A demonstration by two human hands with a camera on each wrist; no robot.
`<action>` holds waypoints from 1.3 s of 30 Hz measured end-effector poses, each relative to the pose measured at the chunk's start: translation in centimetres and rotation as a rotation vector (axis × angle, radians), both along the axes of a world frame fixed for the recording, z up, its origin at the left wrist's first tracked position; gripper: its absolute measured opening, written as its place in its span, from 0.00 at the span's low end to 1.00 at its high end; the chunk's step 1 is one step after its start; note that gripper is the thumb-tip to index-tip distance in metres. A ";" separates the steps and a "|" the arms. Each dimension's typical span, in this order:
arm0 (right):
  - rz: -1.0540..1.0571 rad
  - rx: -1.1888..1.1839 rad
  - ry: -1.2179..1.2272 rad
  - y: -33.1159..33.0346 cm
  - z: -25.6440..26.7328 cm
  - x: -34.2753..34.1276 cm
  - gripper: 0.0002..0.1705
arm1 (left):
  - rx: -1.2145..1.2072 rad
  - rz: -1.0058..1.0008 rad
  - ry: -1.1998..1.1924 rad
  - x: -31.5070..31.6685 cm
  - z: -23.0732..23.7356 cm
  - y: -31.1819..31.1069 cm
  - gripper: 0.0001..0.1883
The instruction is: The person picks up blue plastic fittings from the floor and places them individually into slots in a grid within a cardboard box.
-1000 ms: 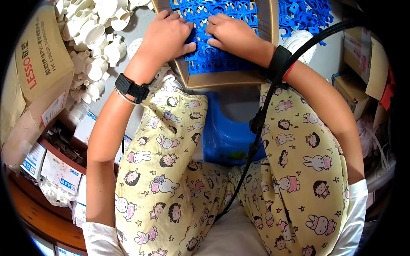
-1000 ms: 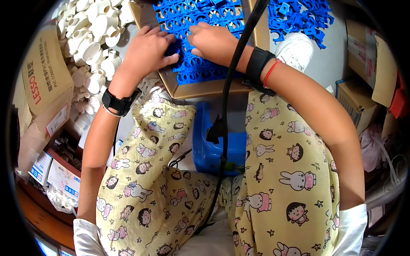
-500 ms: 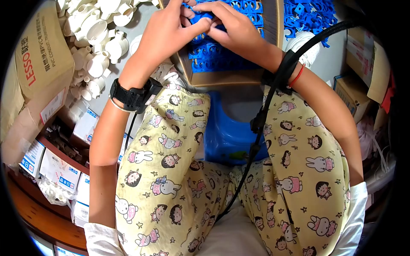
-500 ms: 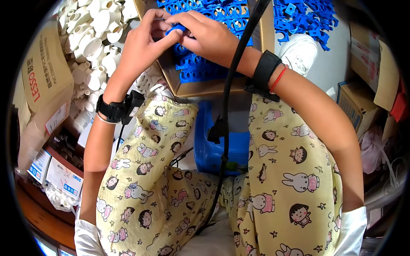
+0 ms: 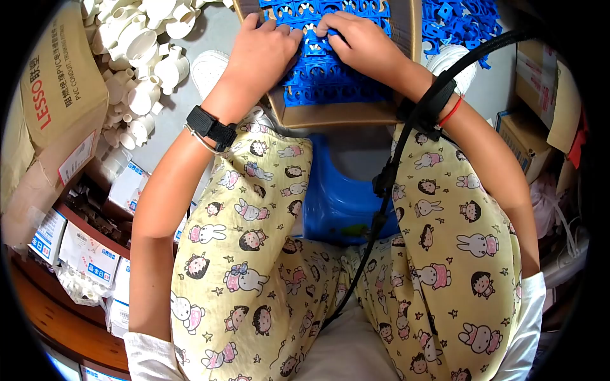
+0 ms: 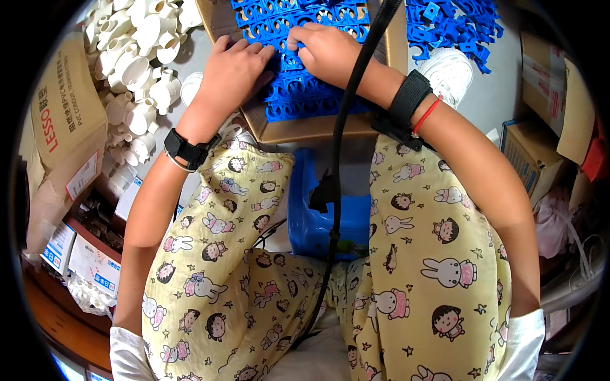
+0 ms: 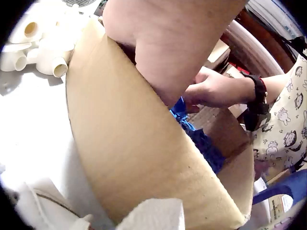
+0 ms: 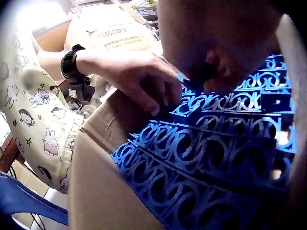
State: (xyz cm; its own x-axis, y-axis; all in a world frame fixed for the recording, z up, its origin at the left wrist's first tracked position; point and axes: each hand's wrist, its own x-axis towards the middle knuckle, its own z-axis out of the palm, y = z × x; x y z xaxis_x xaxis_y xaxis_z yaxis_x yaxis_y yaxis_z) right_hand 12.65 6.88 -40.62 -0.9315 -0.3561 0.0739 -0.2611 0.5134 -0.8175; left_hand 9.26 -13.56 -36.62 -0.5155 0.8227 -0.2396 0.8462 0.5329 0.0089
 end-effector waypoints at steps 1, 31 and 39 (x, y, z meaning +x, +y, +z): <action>0.071 0.012 -0.029 0.1 0.0 0.0 0.07 | -0.019 0.028 -0.004 0.1 -0.1 0.2 0.11; -0.039 0.170 -0.098 4.5 8.8 -2.7 0.11 | -0.096 0.087 -0.055 -0.3 1.1 0.6 0.09; 0.199 0.198 0.045 2.3 3.5 -0.8 0.09 | 0.008 0.024 -0.153 -0.6 1.7 -0.1 0.07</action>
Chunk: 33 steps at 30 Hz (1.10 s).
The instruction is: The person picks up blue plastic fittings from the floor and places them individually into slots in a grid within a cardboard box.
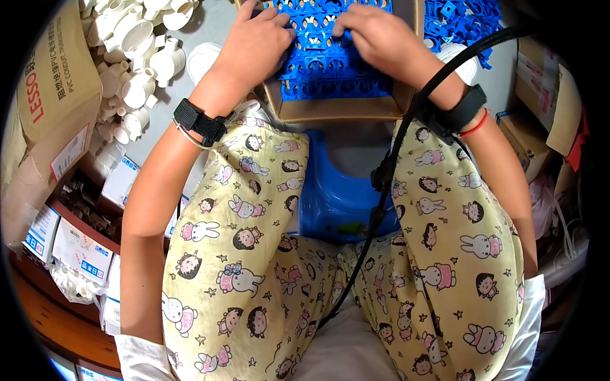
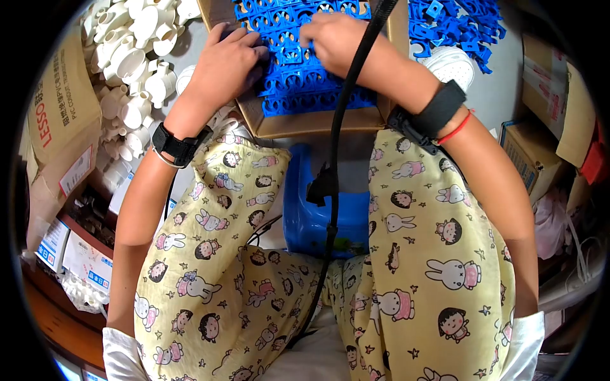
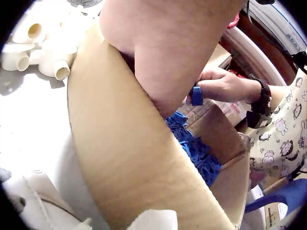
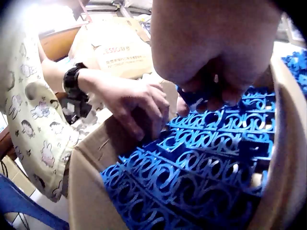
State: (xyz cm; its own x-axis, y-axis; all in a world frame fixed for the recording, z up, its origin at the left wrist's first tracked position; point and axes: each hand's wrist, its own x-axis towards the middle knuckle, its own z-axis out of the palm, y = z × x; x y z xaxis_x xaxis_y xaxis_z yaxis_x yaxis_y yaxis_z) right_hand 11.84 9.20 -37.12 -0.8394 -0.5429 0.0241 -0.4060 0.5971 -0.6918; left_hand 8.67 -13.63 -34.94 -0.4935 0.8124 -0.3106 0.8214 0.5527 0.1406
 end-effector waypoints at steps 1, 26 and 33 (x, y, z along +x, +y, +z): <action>0.039 -0.008 -0.073 -0.5 -0.5 0.6 0.10 | -0.016 -0.004 -0.018 0.0 0.0 -0.1 0.06; 0.107 0.201 -0.281 -4.1 -0.7 3.0 0.11 | -0.062 0.026 -0.038 0.8 0.3 0.2 0.05; 0.081 0.157 -0.281 -4.5 -1.7 3.4 0.12 | -0.069 0.011 -0.052 0.7 0.3 0.2 0.05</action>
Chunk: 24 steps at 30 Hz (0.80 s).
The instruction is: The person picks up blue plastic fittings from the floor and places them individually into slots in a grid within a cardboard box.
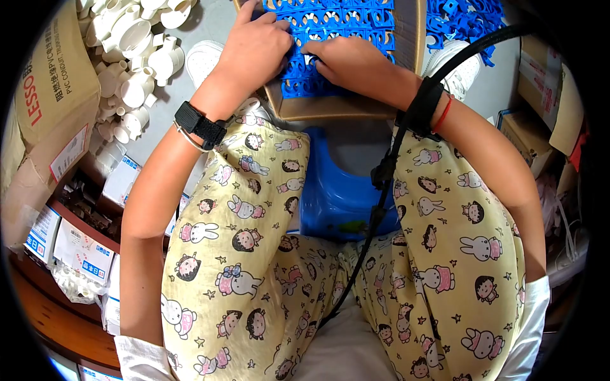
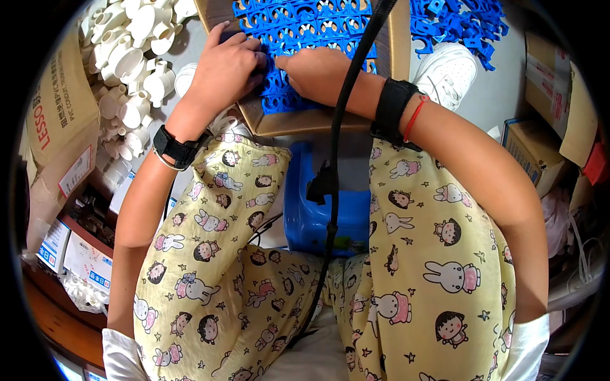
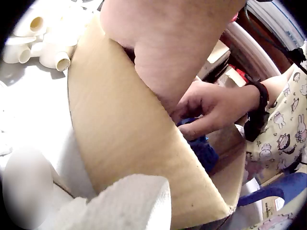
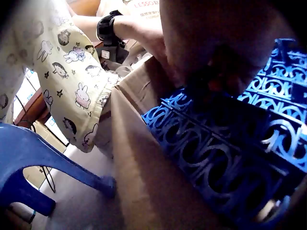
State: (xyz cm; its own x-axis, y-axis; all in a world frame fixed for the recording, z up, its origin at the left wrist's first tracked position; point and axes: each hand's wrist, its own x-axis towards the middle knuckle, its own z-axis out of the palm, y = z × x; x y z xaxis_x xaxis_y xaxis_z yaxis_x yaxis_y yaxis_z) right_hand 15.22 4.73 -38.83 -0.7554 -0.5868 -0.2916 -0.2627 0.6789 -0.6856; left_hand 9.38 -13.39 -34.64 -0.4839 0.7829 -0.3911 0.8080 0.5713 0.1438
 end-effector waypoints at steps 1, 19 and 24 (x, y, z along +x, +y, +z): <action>0.002 0.008 0.001 -0.1 -0.1 0.0 0.12 | -0.008 -0.006 0.016 0.0 -0.1 0.0 0.05; -0.070 -0.089 0.057 -0.5 -0.5 0.2 0.09 | 0.016 -0.028 0.031 0.0 -0.5 -0.1 0.04; -0.087 -0.095 0.071 -0.6 -0.8 0.3 0.09 | 0.047 -0.025 0.032 0.0 -0.5 -0.2 0.04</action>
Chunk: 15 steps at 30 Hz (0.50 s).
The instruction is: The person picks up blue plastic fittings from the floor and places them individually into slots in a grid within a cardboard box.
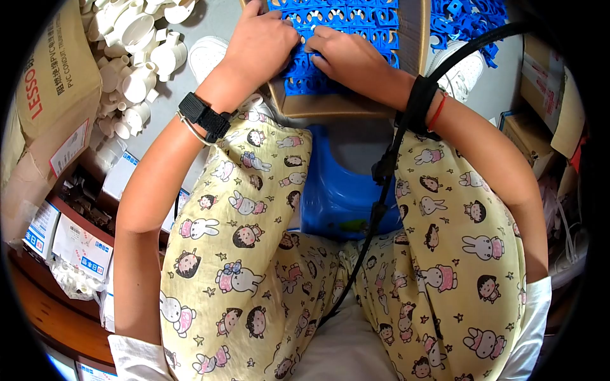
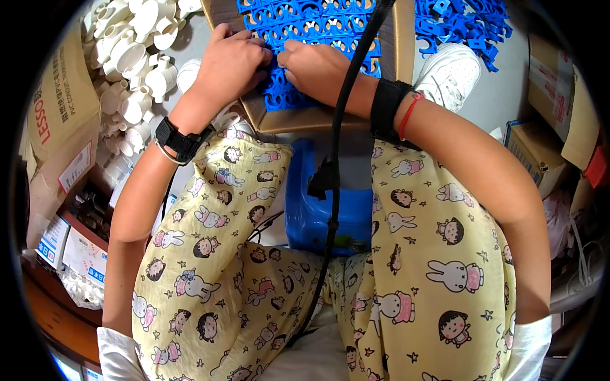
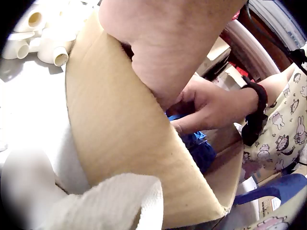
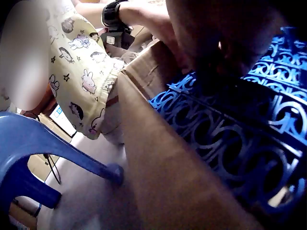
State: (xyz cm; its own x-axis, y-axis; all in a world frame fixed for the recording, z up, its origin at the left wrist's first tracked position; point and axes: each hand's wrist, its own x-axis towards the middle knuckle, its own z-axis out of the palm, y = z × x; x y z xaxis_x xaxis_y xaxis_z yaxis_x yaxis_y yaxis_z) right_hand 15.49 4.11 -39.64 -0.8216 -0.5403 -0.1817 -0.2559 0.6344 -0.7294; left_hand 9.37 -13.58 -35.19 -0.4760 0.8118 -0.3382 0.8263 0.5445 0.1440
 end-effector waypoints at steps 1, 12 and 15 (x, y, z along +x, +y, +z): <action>0.007 -0.012 0.016 0.1 -0.1 -0.1 0.09 | -0.033 0.005 -0.013 0.0 0.0 0.1 0.04; -0.248 -0.141 0.138 0.4 -0.7 -1.0 0.08 | -0.026 0.015 -0.007 0.0 -0.5 -0.1 0.05; -0.252 -0.128 0.174 0.2 -1.0 -1.3 0.09 | -0.031 0.019 0.006 0.0 -0.7 -0.2 0.05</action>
